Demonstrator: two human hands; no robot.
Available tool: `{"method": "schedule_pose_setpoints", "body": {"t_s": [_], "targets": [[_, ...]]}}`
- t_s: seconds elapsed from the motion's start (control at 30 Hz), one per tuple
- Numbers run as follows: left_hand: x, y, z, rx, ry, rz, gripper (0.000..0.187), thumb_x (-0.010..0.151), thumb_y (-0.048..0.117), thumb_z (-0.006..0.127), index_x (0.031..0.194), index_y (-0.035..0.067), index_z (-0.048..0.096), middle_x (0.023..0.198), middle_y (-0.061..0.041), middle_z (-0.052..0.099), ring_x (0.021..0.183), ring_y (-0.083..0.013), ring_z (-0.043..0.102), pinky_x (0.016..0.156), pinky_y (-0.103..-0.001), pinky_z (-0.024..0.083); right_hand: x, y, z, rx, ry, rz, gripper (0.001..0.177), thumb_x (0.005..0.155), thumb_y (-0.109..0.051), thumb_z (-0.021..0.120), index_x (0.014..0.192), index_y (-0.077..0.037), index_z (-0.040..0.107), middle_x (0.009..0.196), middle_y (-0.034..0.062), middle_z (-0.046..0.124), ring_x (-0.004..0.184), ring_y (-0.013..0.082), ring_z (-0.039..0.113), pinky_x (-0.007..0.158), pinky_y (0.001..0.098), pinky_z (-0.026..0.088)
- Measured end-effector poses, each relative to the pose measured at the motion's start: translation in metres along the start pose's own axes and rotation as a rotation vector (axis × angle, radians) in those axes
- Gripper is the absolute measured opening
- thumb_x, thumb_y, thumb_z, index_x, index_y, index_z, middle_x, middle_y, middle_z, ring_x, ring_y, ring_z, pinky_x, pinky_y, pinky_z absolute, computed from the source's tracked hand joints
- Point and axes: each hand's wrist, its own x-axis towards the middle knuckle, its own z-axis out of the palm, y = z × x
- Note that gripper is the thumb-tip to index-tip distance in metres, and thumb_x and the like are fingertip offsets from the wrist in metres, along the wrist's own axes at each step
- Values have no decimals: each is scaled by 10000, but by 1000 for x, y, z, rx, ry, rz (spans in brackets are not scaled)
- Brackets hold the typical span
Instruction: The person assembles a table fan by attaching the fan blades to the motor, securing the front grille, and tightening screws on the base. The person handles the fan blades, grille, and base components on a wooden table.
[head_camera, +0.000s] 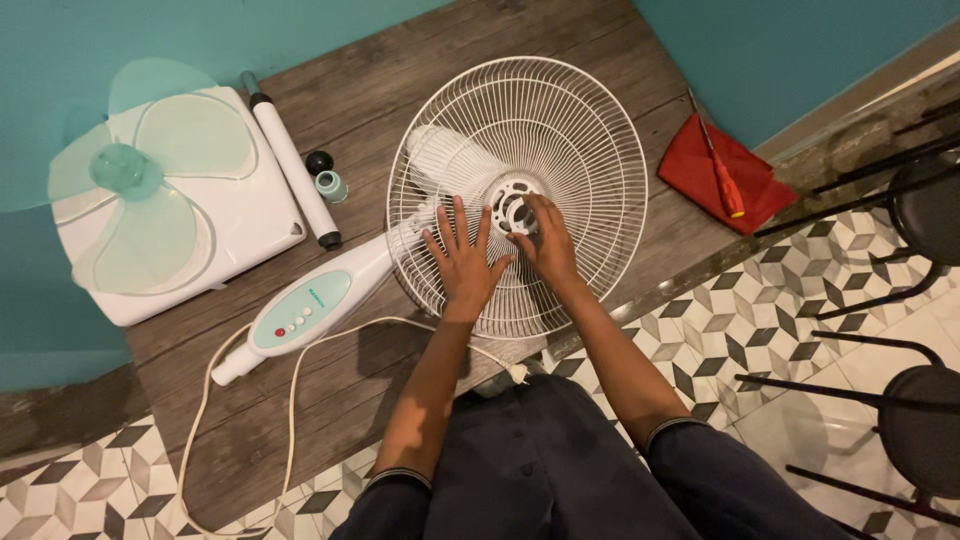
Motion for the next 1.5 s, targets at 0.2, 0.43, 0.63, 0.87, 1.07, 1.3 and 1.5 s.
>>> {"method": "schedule_pose_setpoints", "body": {"t_s": [0.2,0.43,0.63,0.87,1.07,1.3,1.5], "targets": [[17,3,5,3,-43,-12,1064,795,742,671,1649,289,228,1710,-208,9,1565,-466,-22,1189,-750,40,17,12,4,33,9,-40,752,812,-170,862,1458,-43,497,1469,202,541,1381,402,524,1121,447,478],[21,0,-4,-46,-141,8,1018,838,596,727,1650,251,219,1688,-237,-44,1539,-490,-65,1160,-765,10,15,9,5,80,-23,35,742,862,-207,841,1478,-11,477,1463,246,527,1367,412,518,1110,454,467],[11,12,-14,-64,-170,13,1007,817,513,786,1634,225,271,1712,-184,-30,1571,-442,-46,1194,-739,8,-3,-1,6,168,29,71,708,882,-227,831,1458,-1,487,1421,234,563,1334,397,565,1095,442,492],[3,15,-17,-70,-146,53,992,810,490,794,1625,201,307,1714,-189,6,1573,-444,-11,1204,-717,9,-19,3,11,171,73,82,709,888,-232,837,1457,12,492,1411,230,567,1320,390,575,1091,438,488],[3,20,-15,-88,-133,67,973,803,503,792,1611,209,336,1706,-198,30,1569,-444,3,1200,-721,6,-21,8,5,159,59,134,724,868,-259,839,1452,-3,495,1403,229,564,1307,387,578,1071,431,493],[11,30,-9,-79,-130,57,930,839,501,761,1616,195,352,1698,-229,12,1561,-461,-13,1208,-693,19,-9,17,-3,151,-4,170,714,882,-278,825,1463,-23,495,1437,216,556,1320,385,578,1077,436,493],[29,47,-2,-56,-118,49,879,860,491,750,1592,159,394,1706,-233,7,1559,-501,-18,1246,-646,39,11,42,-11,145,-83,156,719,889,-285,817,1461,-3,485,1458,230,532,1334,403,550,1090,461,466]]}}
